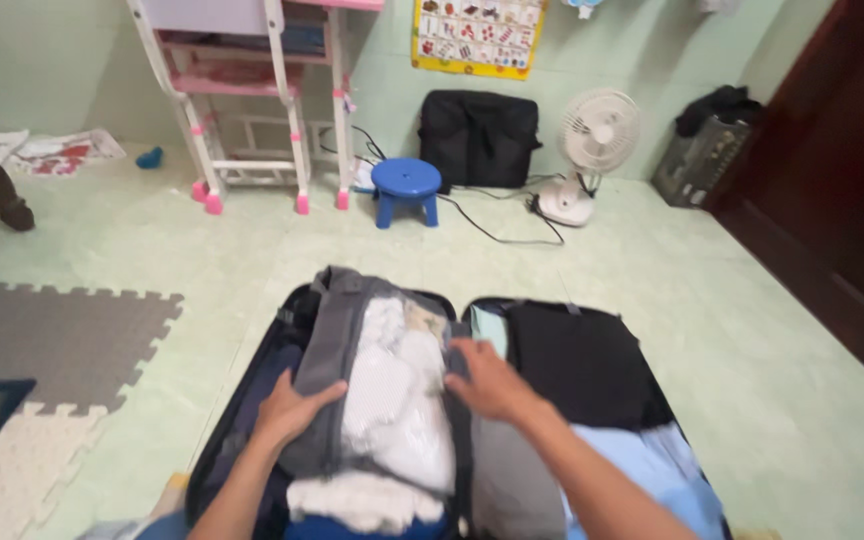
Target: The person unzips a pink suitcase, opens it, and removes several items including clothing and toiletries. They handle the items one by one and place them on the bed.
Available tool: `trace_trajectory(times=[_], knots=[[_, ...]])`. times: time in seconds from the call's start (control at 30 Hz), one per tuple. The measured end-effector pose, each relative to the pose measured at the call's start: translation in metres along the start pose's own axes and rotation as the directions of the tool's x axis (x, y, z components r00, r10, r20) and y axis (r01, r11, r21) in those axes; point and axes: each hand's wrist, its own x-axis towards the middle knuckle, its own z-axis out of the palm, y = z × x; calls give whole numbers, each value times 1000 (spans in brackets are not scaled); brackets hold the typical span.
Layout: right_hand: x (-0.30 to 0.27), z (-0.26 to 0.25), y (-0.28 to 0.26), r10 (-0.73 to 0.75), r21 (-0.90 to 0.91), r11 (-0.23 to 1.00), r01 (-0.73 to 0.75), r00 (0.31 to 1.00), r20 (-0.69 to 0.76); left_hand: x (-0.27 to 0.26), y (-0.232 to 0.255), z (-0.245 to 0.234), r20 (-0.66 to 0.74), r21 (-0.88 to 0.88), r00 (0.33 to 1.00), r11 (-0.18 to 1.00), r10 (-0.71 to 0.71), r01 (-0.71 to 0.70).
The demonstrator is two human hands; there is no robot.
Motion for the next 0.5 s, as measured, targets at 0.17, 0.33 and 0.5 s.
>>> trace_trajectory(times=[0.17,0.33,0.5], knots=[[37,22,-28,28,158,987,-22,999,-40,-9,33,-13,284,-299,956,941,-69,157],[76,7,-69,7,231,972,31,987,-162,-12,82,7,173,-296,969,948,174,-117],[94,-25,-97,330,207,923,-324,944,8,-24,125,29,163,-221,871,877,464,-426]])
